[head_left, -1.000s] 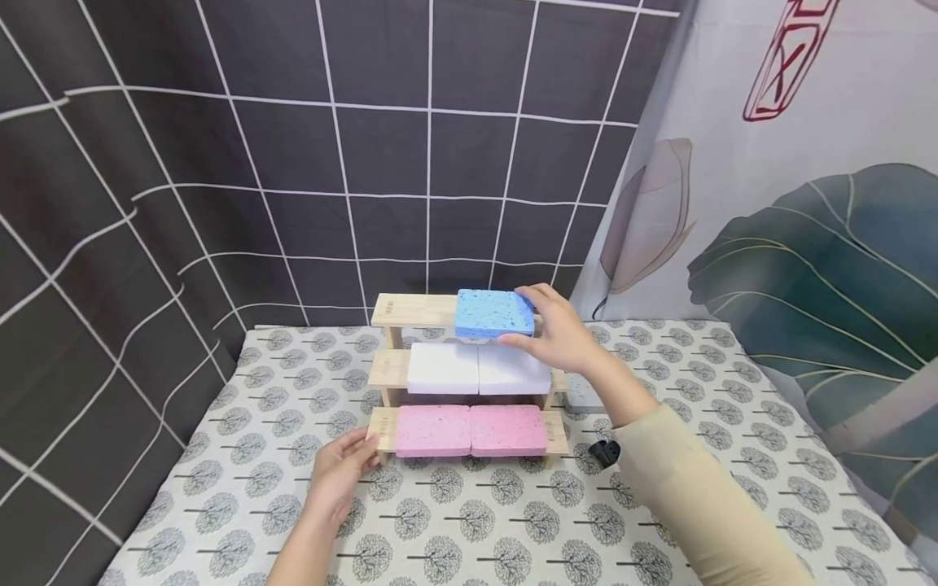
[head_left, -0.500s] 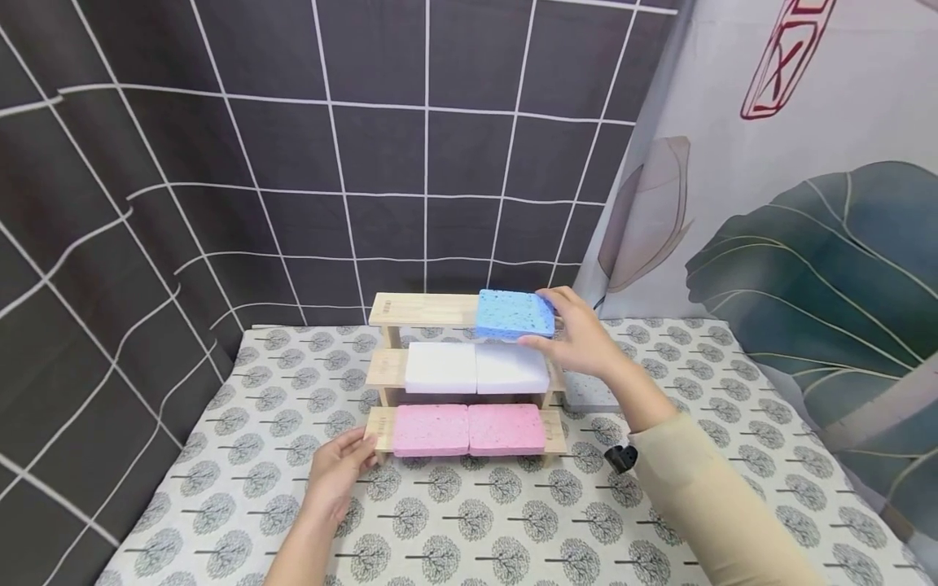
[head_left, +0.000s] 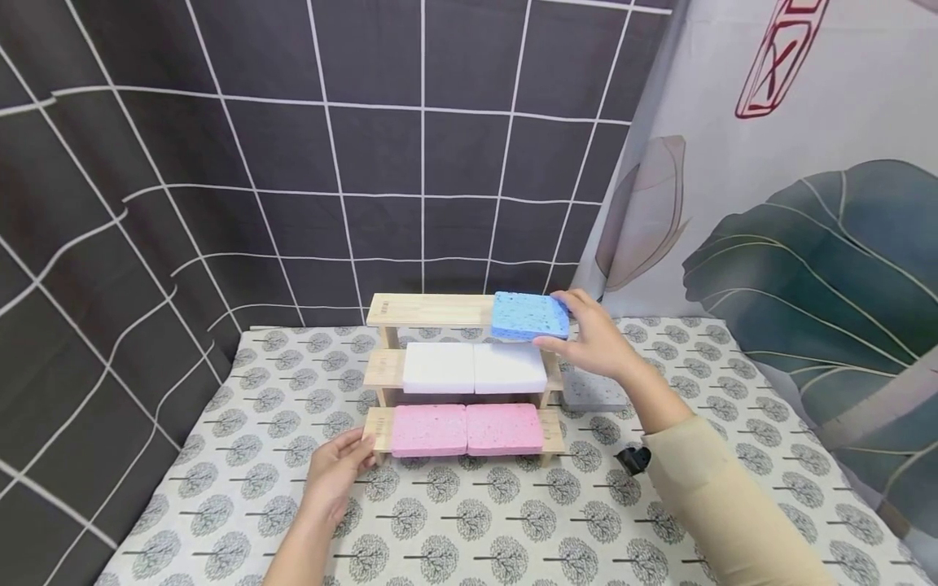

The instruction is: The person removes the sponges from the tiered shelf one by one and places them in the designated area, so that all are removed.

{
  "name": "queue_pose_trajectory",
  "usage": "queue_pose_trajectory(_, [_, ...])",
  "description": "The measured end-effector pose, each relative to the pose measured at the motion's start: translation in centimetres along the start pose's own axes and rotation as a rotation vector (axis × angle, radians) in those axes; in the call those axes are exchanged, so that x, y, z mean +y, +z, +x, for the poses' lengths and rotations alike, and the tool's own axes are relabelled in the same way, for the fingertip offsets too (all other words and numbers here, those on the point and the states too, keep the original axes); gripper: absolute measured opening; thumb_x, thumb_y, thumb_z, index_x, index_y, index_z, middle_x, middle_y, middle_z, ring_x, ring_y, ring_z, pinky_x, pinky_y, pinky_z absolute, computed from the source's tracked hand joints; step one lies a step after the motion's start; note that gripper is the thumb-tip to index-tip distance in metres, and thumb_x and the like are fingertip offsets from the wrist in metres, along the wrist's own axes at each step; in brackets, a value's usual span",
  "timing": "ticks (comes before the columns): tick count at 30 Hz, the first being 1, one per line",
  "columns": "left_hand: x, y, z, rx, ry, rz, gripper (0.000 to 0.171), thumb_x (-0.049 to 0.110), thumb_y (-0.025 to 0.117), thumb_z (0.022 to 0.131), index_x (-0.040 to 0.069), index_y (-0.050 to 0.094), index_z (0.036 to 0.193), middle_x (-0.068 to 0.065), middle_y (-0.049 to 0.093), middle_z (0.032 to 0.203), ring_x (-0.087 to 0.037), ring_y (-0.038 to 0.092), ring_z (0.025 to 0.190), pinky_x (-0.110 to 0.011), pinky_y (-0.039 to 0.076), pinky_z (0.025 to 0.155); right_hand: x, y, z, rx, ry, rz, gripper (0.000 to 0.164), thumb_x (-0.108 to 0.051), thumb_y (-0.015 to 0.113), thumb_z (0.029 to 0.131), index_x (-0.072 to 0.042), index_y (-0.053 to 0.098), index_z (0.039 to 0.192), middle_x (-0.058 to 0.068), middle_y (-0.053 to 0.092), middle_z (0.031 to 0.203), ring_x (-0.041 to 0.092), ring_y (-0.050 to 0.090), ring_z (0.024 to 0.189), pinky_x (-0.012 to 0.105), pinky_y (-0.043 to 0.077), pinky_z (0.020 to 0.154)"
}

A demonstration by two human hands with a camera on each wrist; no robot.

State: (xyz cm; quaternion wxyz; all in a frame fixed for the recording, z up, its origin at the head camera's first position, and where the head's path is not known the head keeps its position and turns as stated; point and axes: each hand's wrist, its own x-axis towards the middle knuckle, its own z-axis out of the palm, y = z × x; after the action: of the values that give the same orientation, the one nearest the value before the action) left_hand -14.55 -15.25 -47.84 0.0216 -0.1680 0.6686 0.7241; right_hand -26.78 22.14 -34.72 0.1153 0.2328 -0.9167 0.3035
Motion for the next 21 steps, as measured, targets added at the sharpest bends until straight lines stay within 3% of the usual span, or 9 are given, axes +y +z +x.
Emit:
queue_pose_trajectory(4, [0.0, 0.0, 0.0, -0.003, -0.005, -0.005, 0.048, 0.006, 0.061, 0.100, -0.017, 0.044, 0.139, -0.018, 0.065, 0.111, -0.011, 0.064, 0.085, -0.018, 0.059, 0.078, 0.6, -0.2, -0.3, -0.005, 0.012, 0.003, 0.081, -0.032, 0.085, 0.083, 0.005, 0.047, 0.144, 0.020, 0.054, 0.134, 0.038, 0.052, 0.118, 0.059, 0.044, 0.103])
queue_pose_trajectory(14, [0.1, 0.0, -0.2, -0.004, -0.004, -0.001, 0.046, 0.003, 0.060, 0.100, -0.017, 0.044, 0.138, -0.019, 0.063, 0.112, -0.012, 0.064, 0.087, -0.017, 0.059, 0.079, 1.6, -0.8, -1.1, -0.022, 0.037, -0.019, 0.084, -0.035, 0.084, 0.084, 0.005, 0.044, 0.146, 0.023, 0.048, 0.143, 0.045, 0.045, 0.130, 0.065, 0.036, 0.111])
queue_pose_trajectory(21, [0.1, -0.1, -0.1, -0.010, -0.003, -0.001, 0.049, 0.005, 0.061, 0.100, -0.017, 0.043, 0.140, -0.020, 0.064, 0.113, -0.011, 0.064, 0.086, -0.018, 0.059, 0.079, 2.2, -1.1, -1.4, -0.012, 0.015, 0.008, 0.080, -0.033, 0.084, 0.084, 0.005, 0.046, 0.144, 0.023, 0.050, 0.142, 0.043, 0.049, 0.127, 0.065, 0.039, 0.109])
